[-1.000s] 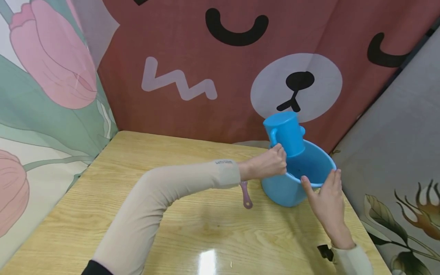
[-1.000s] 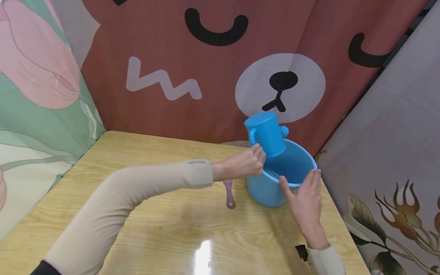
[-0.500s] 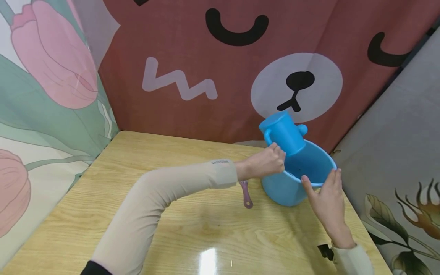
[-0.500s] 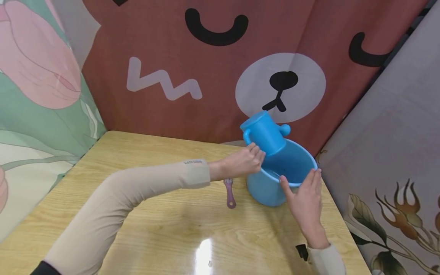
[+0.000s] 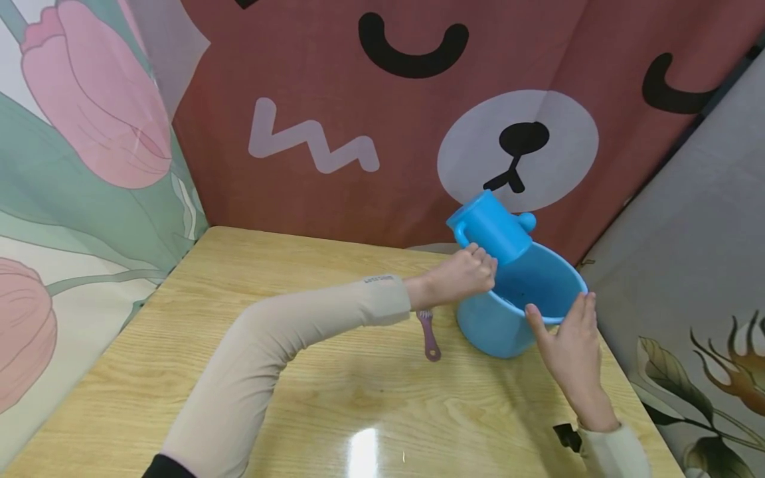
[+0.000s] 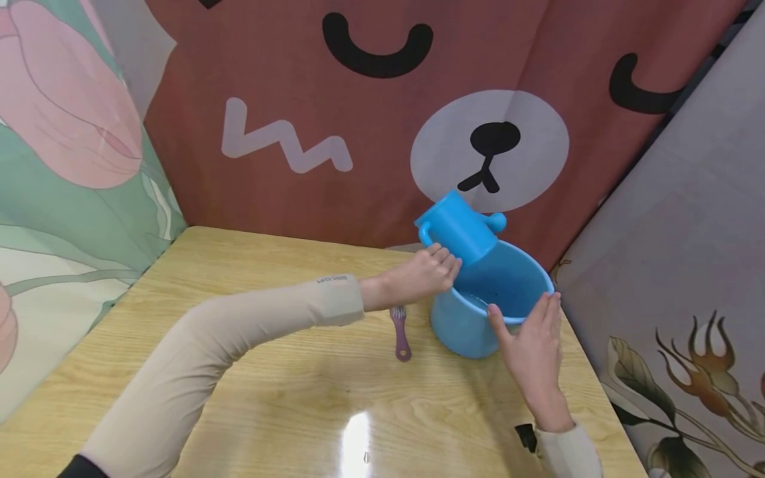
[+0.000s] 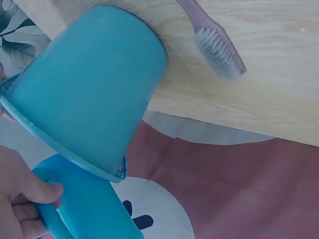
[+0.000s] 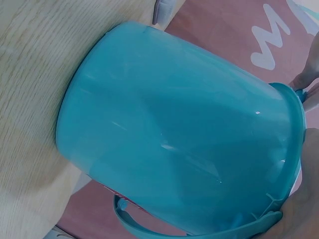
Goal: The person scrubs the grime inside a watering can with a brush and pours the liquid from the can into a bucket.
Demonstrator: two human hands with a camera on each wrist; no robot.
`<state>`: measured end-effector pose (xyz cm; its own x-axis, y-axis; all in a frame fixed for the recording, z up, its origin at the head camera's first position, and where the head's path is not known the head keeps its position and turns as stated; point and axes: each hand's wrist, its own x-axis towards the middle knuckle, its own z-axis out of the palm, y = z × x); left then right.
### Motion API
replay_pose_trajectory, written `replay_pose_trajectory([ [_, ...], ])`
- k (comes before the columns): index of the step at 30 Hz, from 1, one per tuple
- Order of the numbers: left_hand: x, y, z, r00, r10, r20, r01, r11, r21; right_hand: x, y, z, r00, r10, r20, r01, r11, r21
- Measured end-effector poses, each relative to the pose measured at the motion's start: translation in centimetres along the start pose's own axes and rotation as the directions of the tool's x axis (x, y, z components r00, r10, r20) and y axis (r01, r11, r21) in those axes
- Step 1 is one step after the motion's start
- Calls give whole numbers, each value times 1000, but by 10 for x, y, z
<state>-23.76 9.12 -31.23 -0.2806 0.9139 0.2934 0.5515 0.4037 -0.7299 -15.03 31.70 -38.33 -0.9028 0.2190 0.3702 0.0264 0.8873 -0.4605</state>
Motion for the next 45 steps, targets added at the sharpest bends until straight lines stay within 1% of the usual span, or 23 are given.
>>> replay_pose_trajectory([
  [3,-1,-1,0,1000,-11,-1,11,999,-49,0,0,0,1000,2,6,-2,1000,2],
  [7,-2,-4,0,999,-50,-1,49,989,-138,-1,0,0,1000,7,20,-7,1000,4],
  [11,-4,-7,0,996,-90,13,91,978,-188,-1,0,0,999,12,30,-12,1000,5],
  [14,-4,-9,0,988,-149,28,151,957,-247,-1,1,-1,999,12,30,-12,1000,7],
  [18,-4,-14,-1,975,-212,63,221,920,-325,-1,1,-1,1000,9,27,-9,1000,13],
  [21,-5,-17,-2,972,-216,88,233,907,-351,-2,2,-1,1000,6,23,-6,1000,17],
  [26,-8,-16,2,971,-226,77,239,894,-379,-1,2,0,1000,-4,17,4,1000,21],
  [31,-13,-17,5,969,-242,56,242,867,-435,-2,1,0,1000,-4,17,3,1000,18],
  [34,-16,-18,6,967,-249,46,241,845,-477,-2,1,0,1000,1,17,-1,1000,13],
  [36,-18,-20,8,965,-261,40,244,826,-509,-2,1,0,1000,1,17,-1,1000,12],
  [40,-22,-21,12,954,-299,26,258,772,-581,-2,0,0,1000,-4,19,3,1000,12],
  [43,-27,-20,15,942,-336,12,268,729,-630,-2,1,0,1000,-2,21,2,1000,12],
  [45,-29,-20,18,930,-367,6,280,699,-659,-1,1,0,1000,-3,19,2,1000,12],
])
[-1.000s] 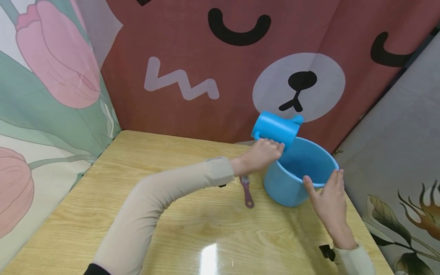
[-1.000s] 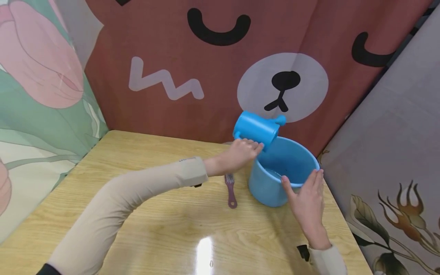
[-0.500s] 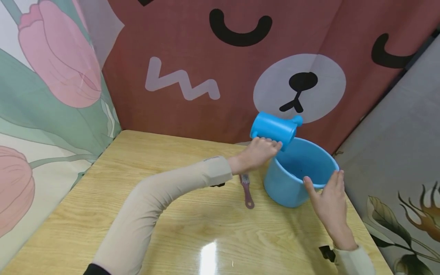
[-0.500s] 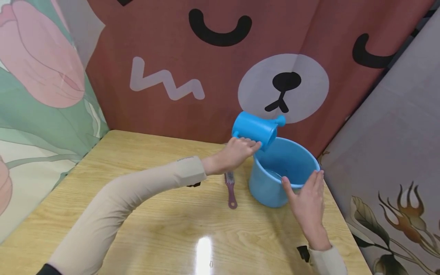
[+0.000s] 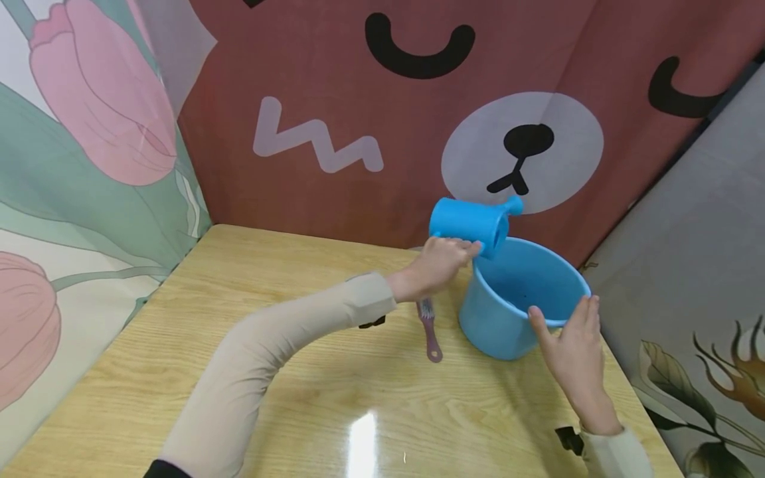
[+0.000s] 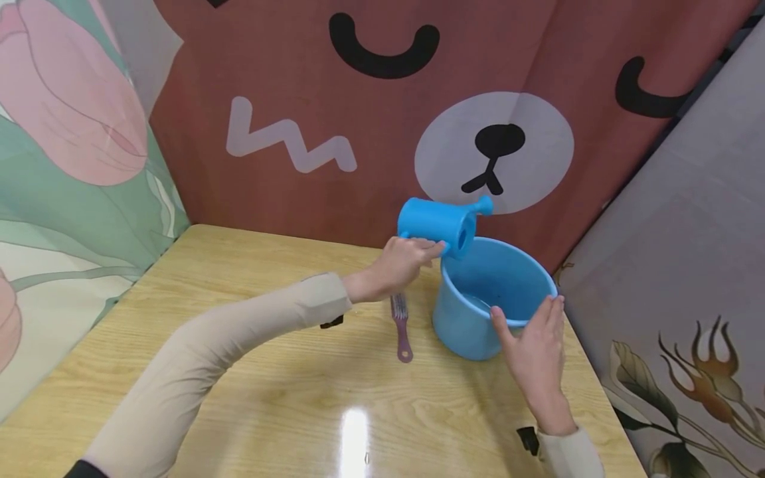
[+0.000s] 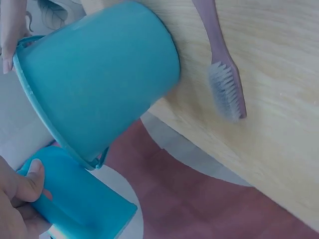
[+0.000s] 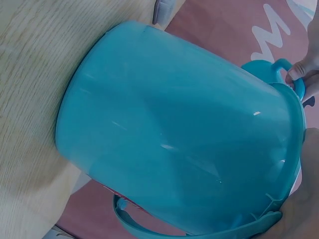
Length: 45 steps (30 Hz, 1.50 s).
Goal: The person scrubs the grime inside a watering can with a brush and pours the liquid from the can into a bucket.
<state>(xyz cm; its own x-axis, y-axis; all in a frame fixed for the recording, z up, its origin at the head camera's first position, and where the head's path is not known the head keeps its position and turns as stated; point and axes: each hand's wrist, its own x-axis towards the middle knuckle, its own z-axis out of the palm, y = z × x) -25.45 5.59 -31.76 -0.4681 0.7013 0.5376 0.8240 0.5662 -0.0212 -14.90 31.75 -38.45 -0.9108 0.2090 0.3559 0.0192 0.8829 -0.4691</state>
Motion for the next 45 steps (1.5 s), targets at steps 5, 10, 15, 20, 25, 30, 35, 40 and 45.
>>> replay_pose_trajectory([
  [5,-9,-6,6,992,-93,-89,80,986,-146,0,0,0,1000,-8,-5,8,1000,1],
  [10,-16,-12,12,966,-194,-171,142,951,-276,0,0,1,1000,-2,-1,2,1000,0],
  [15,-20,-15,17,937,-285,-200,204,915,-349,0,-1,1,1000,4,2,-4,1000,-3],
  [20,-24,-17,22,891,-412,-189,299,848,-437,-1,0,1,1000,0,4,0,1000,-2],
  [25,-29,-18,25,845,-504,-179,353,777,-520,-1,0,1,1000,4,-2,-4,1000,-8],
  [30,-34,-20,27,810,-557,-187,366,728,-580,2,0,0,1000,2,-11,-2,1000,-10],
  [35,-40,-22,26,778,-606,-166,403,684,-608,4,-4,-4,1000,-7,11,7,1000,-14],
  [40,-47,-24,25,744,-652,-150,426,634,-645,5,-6,-7,999,-10,36,11,1000,-15],
  [45,-54,-28,22,686,-720,-104,465,543,-700,5,-6,-8,999,-10,54,10,1000,-2],
])
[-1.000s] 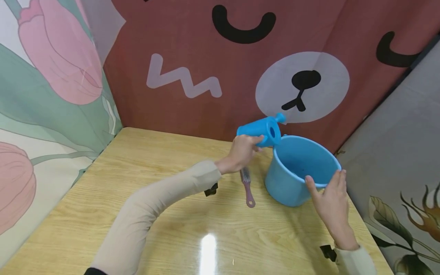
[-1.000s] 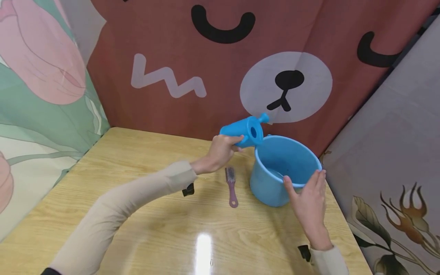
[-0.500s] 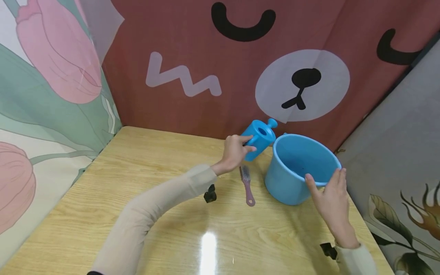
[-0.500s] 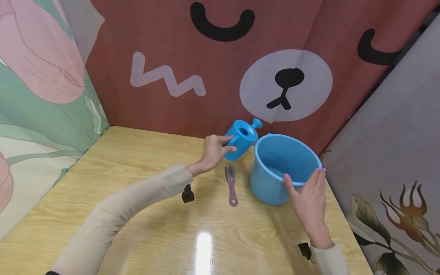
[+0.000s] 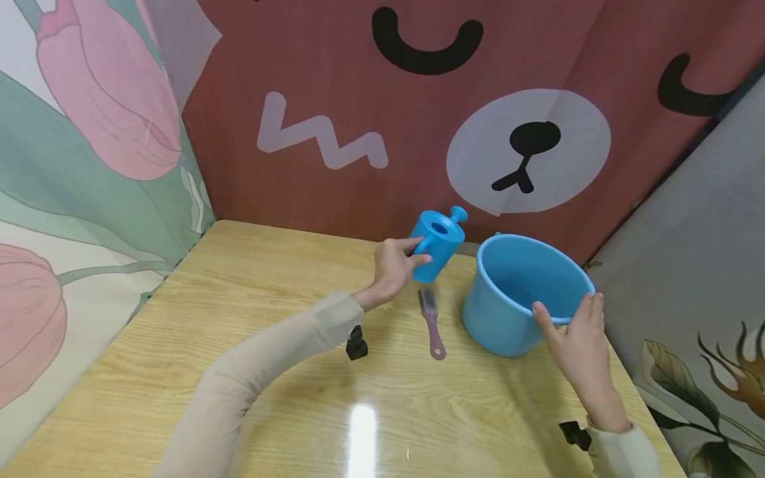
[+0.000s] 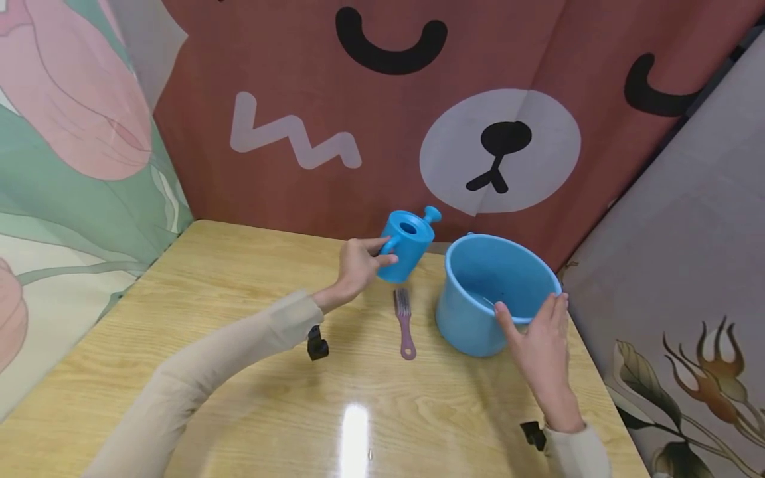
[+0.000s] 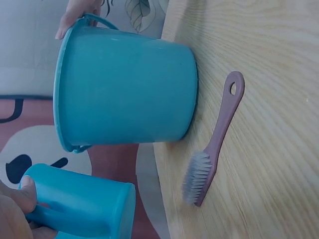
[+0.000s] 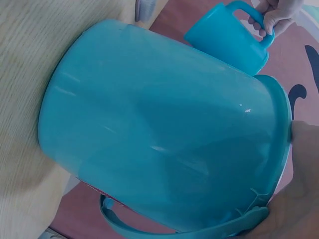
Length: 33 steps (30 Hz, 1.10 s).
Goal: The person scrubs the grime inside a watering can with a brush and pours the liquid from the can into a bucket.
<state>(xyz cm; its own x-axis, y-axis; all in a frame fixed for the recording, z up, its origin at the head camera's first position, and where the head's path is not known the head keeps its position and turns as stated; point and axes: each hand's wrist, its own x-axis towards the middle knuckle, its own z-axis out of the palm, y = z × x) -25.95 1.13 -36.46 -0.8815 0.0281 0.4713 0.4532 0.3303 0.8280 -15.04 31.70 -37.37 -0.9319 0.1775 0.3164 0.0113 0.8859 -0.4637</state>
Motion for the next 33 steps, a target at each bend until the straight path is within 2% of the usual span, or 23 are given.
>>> replay_pose_trajectory([
  [3,-2,-3,-4,999,-36,-24,36,999,-22,0,0,-1,1000,-4,-1,4,1000,7],
  [12,-7,-12,-16,996,-58,-69,54,996,-64,-2,3,-1,1000,-13,-1,14,1000,15],
  [18,-7,-10,-30,987,-105,-118,90,988,-122,-1,2,0,1000,-12,0,12,1000,17],
  [22,-6,-9,-39,985,-113,-127,94,984,-150,0,1,0,1000,-6,-3,6,1000,10],
  [28,-7,-13,-51,980,-124,-156,98,982,-163,0,1,0,1000,-8,2,8,1000,14],
  [33,-11,-19,-62,971,-164,-175,134,976,-170,0,1,0,1000,-10,0,10,1000,11],
])
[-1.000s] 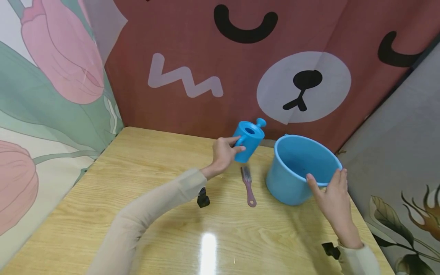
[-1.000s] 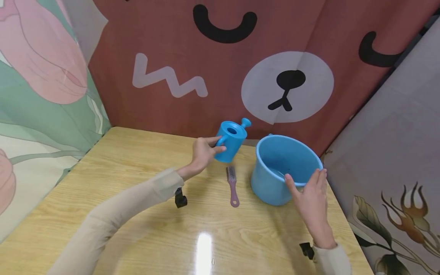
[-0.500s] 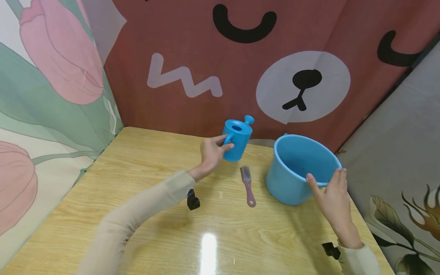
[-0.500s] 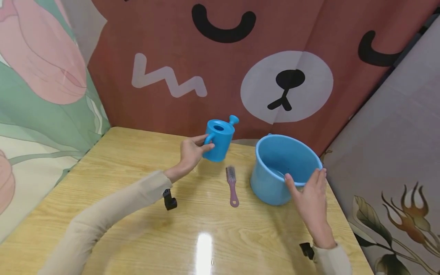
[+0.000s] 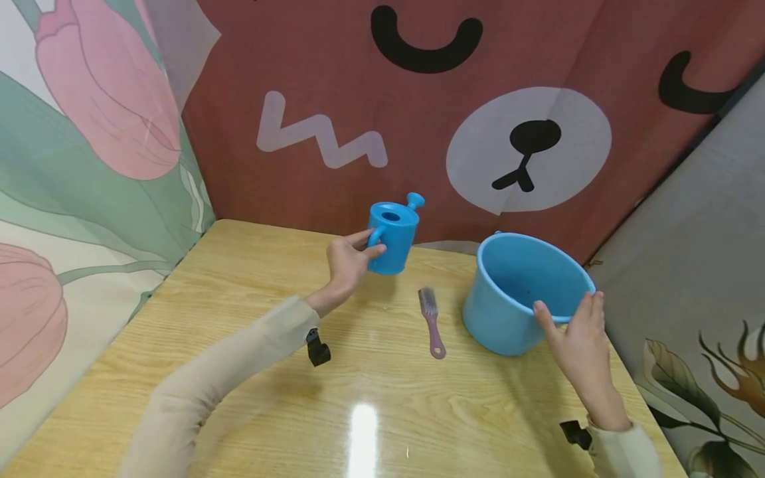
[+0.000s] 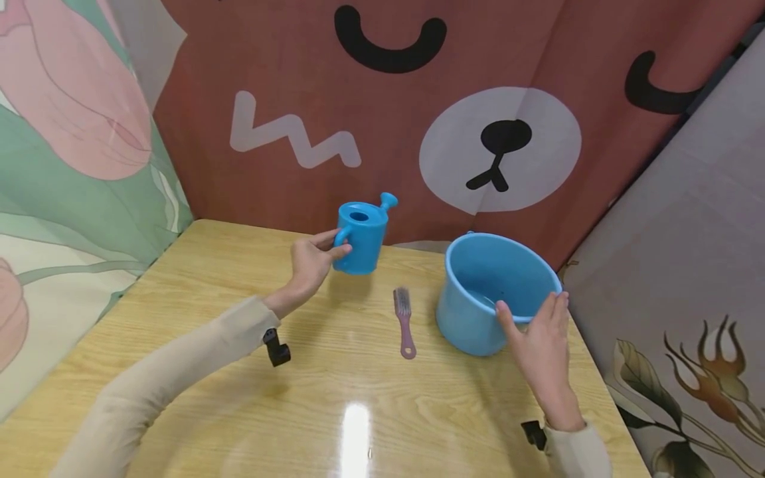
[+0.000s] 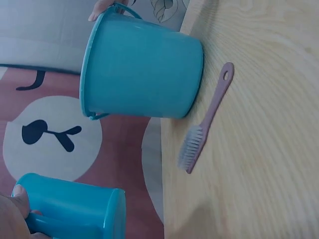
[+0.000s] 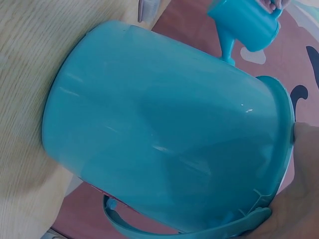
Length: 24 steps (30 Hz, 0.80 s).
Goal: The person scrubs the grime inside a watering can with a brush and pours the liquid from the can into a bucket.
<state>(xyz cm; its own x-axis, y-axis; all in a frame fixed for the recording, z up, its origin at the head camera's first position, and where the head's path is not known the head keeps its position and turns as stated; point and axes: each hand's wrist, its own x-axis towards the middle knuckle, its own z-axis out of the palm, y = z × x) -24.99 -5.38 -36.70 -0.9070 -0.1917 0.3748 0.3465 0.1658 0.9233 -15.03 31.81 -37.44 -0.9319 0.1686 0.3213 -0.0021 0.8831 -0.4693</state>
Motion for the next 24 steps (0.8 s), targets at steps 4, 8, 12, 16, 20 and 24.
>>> replay_pose_trajectory([
  [4,-5,-5,-13,1000,-28,-15,28,1000,9,-1,1,0,1000,2,5,-2,1000,3],
  [8,-10,-9,-25,999,-36,-27,36,999,15,-2,2,0,1000,7,8,-7,1000,5],
  [12,-12,-11,-35,998,-40,-40,40,999,2,-1,3,0,1000,2,-1,-2,1000,0],
  [16,-14,-11,-44,996,-58,-65,56,998,-24,-1,3,0,1000,-7,-5,7,1000,-2],
  [20,-16,-13,-55,993,-80,-89,75,996,-57,0,3,-1,1000,-12,-9,12,1000,-6],
  [24,-18,-16,-69,988,-88,-124,81,995,-61,1,3,-1,1000,-9,0,9,1000,-5],
])
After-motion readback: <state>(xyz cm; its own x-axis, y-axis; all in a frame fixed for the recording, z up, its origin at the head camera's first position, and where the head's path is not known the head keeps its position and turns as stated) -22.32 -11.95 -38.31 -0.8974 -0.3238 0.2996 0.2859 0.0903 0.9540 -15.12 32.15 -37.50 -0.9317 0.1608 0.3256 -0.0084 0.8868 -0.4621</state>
